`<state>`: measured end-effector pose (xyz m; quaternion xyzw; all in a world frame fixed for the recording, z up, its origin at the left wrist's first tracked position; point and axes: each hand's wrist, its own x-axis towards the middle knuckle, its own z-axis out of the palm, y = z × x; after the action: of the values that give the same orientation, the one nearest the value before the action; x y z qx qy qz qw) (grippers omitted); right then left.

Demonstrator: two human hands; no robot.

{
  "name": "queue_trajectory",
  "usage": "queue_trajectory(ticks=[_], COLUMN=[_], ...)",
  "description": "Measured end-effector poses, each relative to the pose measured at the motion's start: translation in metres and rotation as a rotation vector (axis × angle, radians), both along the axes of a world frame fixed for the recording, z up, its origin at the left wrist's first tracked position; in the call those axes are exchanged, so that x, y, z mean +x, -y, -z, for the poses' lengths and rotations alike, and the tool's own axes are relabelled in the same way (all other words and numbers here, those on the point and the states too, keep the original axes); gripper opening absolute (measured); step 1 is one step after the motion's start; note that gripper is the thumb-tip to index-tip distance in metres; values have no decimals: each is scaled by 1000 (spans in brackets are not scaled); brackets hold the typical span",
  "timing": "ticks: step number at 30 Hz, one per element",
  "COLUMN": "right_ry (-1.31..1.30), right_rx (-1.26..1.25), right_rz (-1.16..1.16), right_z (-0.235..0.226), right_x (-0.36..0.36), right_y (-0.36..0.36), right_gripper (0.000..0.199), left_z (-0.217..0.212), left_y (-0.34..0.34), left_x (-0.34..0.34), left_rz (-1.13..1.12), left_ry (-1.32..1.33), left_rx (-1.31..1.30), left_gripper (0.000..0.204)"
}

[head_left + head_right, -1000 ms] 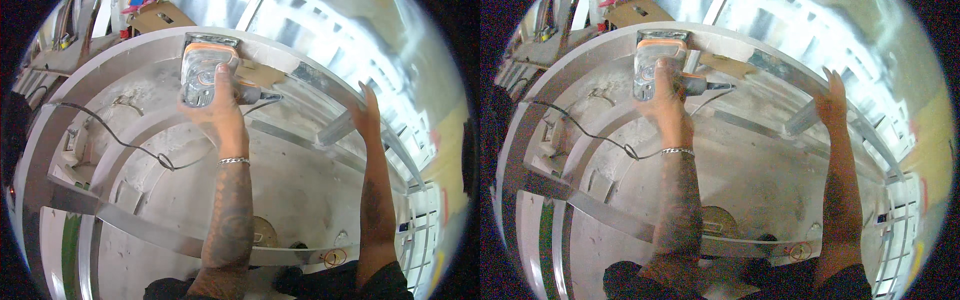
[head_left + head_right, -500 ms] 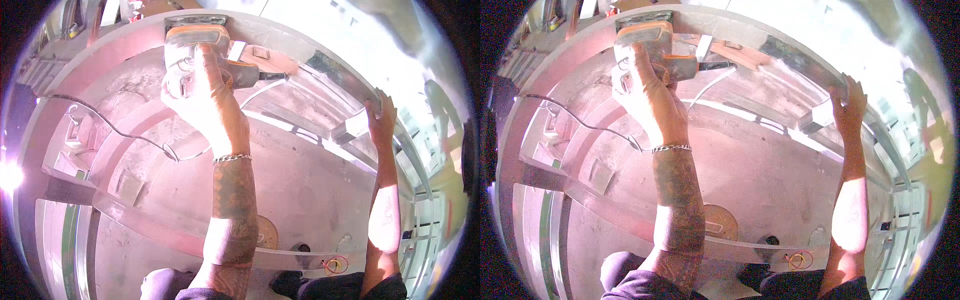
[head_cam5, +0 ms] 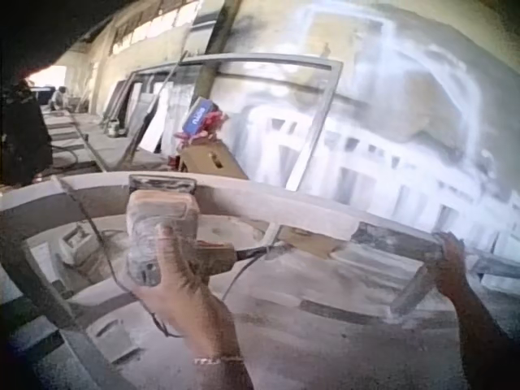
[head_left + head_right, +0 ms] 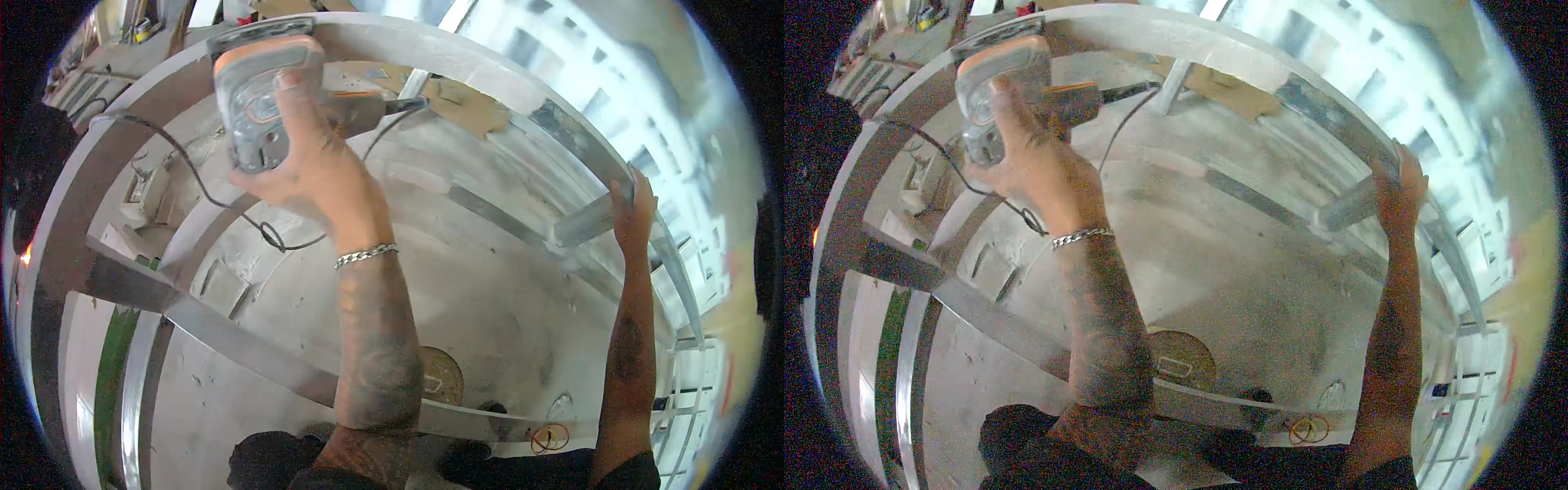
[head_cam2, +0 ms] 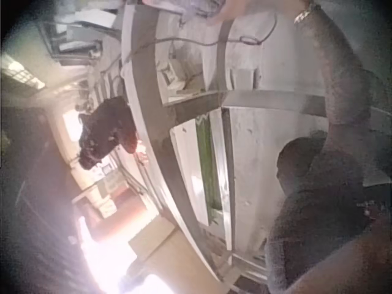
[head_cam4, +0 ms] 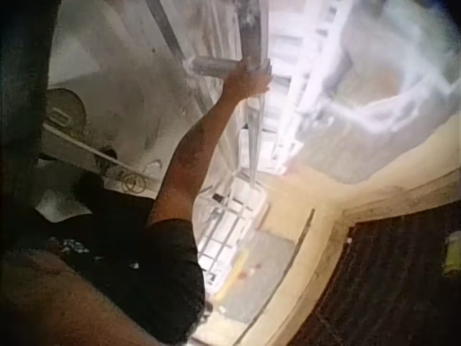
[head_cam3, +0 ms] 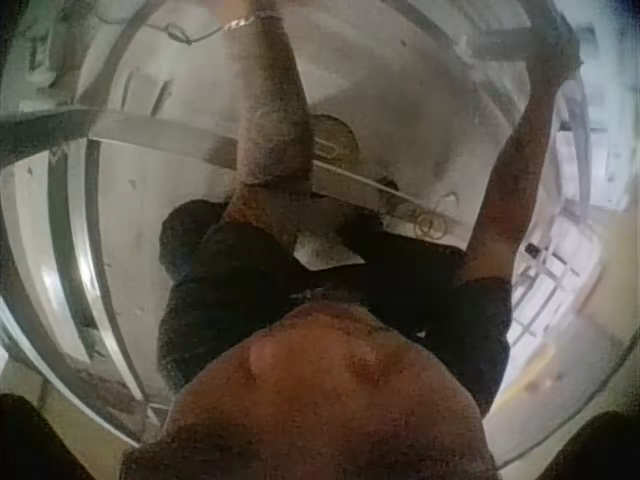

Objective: The person sands various sections and joints of a metal framework using an electric sander.

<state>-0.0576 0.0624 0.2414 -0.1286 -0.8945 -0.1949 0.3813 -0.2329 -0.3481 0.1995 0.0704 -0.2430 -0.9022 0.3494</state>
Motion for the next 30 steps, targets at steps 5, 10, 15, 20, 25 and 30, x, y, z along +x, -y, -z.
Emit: queue_trajectory(ticks=[5, 10, 15, 20, 25, 30], right_ry=[-29, -11, -31, -59, -30, -26], right_rx=[79, 27, 41, 124, 62, 75], right_rz=[-64, -50, -79, -10, -59, -118], right_z=[2, 1, 5, 5, 2, -1], right_x=[-3, -2, -3, -10, -4, -9], right_y=[8, 3, 0, 11, 10, 4], right_gripper=[47, 54, 54, 48, 49, 51], left_z=[-7, -12, -20, -10, -20, -18], left_y=[-11, -42, -65, -94, -101, -110], left_x=[6, 1, 7, 7, 33, 38], left_rz=[89, 157, 361, 415, 519, 531], left_ry=[-11, -72, -56, 40, -29, -14], left_rx=[18, -22, 66, 67, 4, -88], left_gripper=[87, 86, 88, 95, 89, 94])
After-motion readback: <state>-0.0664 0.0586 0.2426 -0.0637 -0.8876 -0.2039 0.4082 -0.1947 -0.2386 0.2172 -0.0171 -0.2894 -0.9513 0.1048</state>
